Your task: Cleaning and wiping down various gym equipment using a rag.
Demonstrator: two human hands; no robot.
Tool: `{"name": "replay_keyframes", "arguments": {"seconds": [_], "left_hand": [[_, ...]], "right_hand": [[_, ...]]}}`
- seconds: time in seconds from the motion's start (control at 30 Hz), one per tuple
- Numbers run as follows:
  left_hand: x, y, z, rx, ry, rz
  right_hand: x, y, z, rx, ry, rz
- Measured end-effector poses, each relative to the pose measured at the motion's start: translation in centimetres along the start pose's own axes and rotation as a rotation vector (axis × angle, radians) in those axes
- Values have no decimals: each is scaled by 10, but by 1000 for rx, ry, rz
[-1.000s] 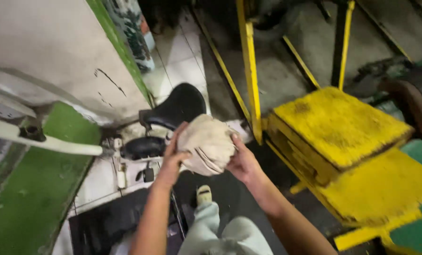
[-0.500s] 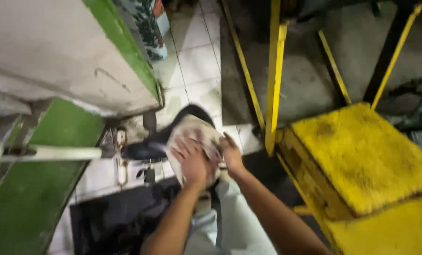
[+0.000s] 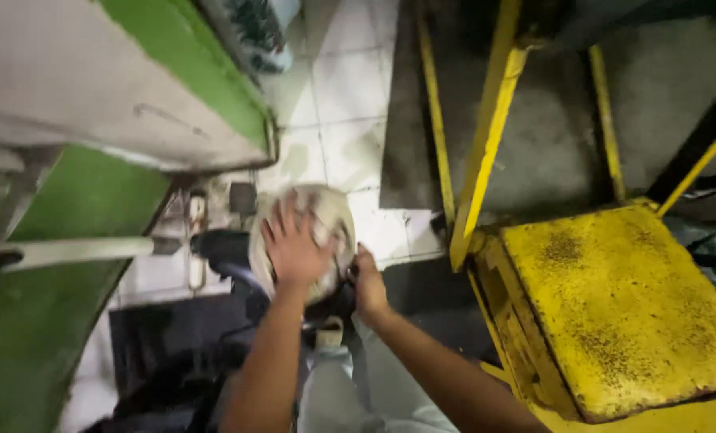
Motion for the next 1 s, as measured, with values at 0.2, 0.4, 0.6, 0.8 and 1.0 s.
{"name": "replay_keyframes", "arguments": {"seconds": [0.2, 0.4, 0.6, 0.8, 1.0], "left_hand": [[-3, -28, -118, 490, -77, -307], [-7, -6, -126, 746, -84, -259], [-14, 40, -8, 529, -233, 272], [23, 33, -88, -15, -17, 160], [-31, 41, -148, 217, 211, 148]], "right_hand": [[-37, -13, -27, -230, 166, 88], [-75, -36, -12, 521, 1111, -78], [-67, -22, -32, 393, 1015, 315], [-84, -8, -48, 340, 1197, 516], [-88, 2, -52, 189, 1424, 709]]}}
Point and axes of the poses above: each hand's wrist, its own y-axis away from the middle knuckle, its own x-axis out of the back of the hand, z = x × y, the point moved 4 cm from there along -y, towards the middle knuckle, and after that the axes turned 4 degrees about x, right-handed, at the moved point
